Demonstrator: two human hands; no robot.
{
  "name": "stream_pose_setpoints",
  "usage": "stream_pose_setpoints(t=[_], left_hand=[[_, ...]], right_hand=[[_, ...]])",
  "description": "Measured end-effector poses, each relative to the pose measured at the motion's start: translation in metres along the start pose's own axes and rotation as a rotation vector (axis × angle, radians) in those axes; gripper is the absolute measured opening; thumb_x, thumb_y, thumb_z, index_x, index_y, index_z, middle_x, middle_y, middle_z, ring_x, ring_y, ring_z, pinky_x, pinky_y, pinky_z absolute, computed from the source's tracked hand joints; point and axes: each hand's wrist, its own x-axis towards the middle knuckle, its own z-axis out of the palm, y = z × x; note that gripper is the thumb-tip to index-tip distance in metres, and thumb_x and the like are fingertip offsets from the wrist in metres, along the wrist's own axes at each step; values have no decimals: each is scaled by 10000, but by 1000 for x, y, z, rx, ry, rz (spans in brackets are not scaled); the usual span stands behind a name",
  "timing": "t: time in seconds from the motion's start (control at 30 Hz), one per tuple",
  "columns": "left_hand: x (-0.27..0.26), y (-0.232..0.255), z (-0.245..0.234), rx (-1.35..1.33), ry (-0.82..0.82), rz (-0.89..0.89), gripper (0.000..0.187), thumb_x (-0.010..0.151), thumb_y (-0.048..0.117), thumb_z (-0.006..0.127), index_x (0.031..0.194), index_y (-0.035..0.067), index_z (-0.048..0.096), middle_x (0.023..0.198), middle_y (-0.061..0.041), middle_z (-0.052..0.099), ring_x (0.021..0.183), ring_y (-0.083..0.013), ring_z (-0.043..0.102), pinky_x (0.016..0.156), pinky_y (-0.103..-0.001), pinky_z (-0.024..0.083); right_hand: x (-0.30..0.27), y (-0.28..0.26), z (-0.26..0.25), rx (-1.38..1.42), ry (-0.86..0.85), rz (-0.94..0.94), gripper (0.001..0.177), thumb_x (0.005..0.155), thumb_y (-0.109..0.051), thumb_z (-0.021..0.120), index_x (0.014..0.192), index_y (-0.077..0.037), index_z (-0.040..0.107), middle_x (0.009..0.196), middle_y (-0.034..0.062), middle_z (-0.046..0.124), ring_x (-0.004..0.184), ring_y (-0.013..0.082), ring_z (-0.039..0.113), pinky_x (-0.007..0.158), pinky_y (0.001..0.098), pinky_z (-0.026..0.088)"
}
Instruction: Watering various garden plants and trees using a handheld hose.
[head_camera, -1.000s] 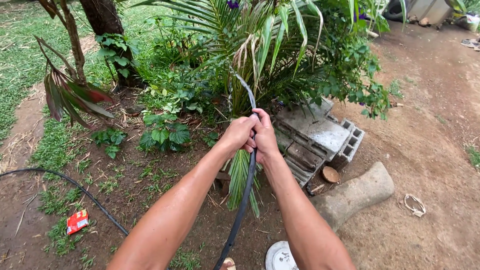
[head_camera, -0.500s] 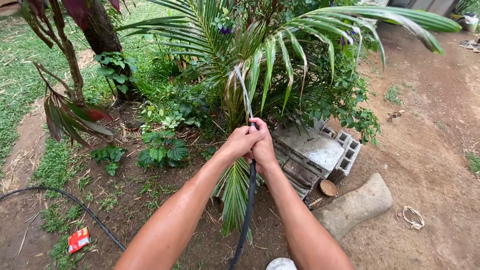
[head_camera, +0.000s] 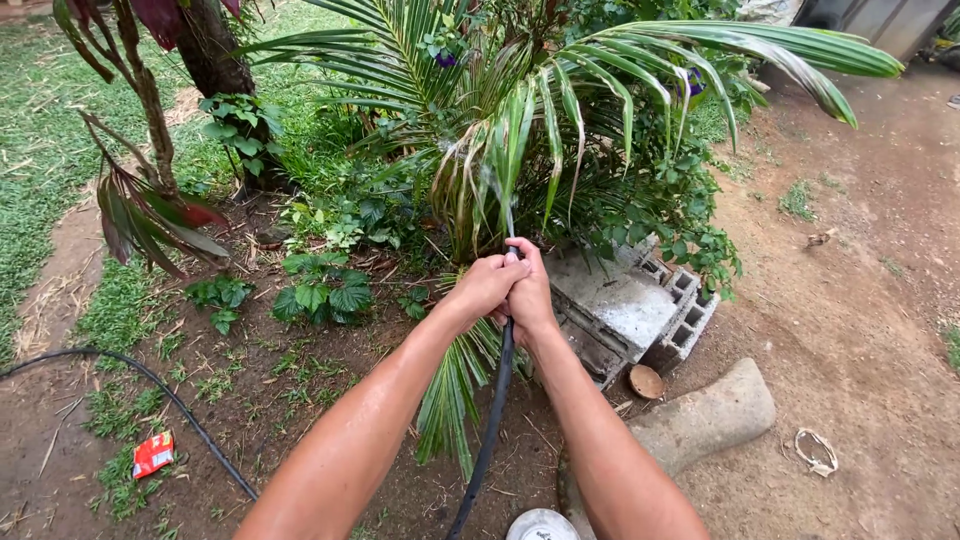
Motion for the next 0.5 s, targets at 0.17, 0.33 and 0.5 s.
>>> stream_pose_setpoints(t=[0.17, 0.33, 0.5], left_hand=[[4, -4, 23, 13, 3, 1, 352, 967, 391, 576, 901, 45, 580, 666, -28, 568, 488, -137, 558, 432, -308, 482], [-1, -7, 35, 15, -7, 4, 342, 980, 385, 562, 919, 50, 584, 677, -23, 582, 498, -139, 566, 435, -310, 478], [-7, -13, 32, 50, -4, -22, 341, 986, 388, 544, 973, 51, 596, 694, -37, 608, 515, -136, 584, 468, -305, 511]], right_hand=[[-10, -12, -18, 16, -11, 32, 242, 1090, -211, 426, 1325, -200, 487, 576, 17, 463, 345, 109, 394, 276, 284, 287], [-16, -9, -29, -44, 3, 13, 253, 1091, -214, 418, 1332, -195, 492, 582, 14, 469, 344, 102, 385, 271, 278, 281], [-20, 0, -28, -19, -24, -6, 260, 1093, -207, 418, 1345, -180, 477, 602, 15, 476, 354, 96, 390, 272, 275, 286]])
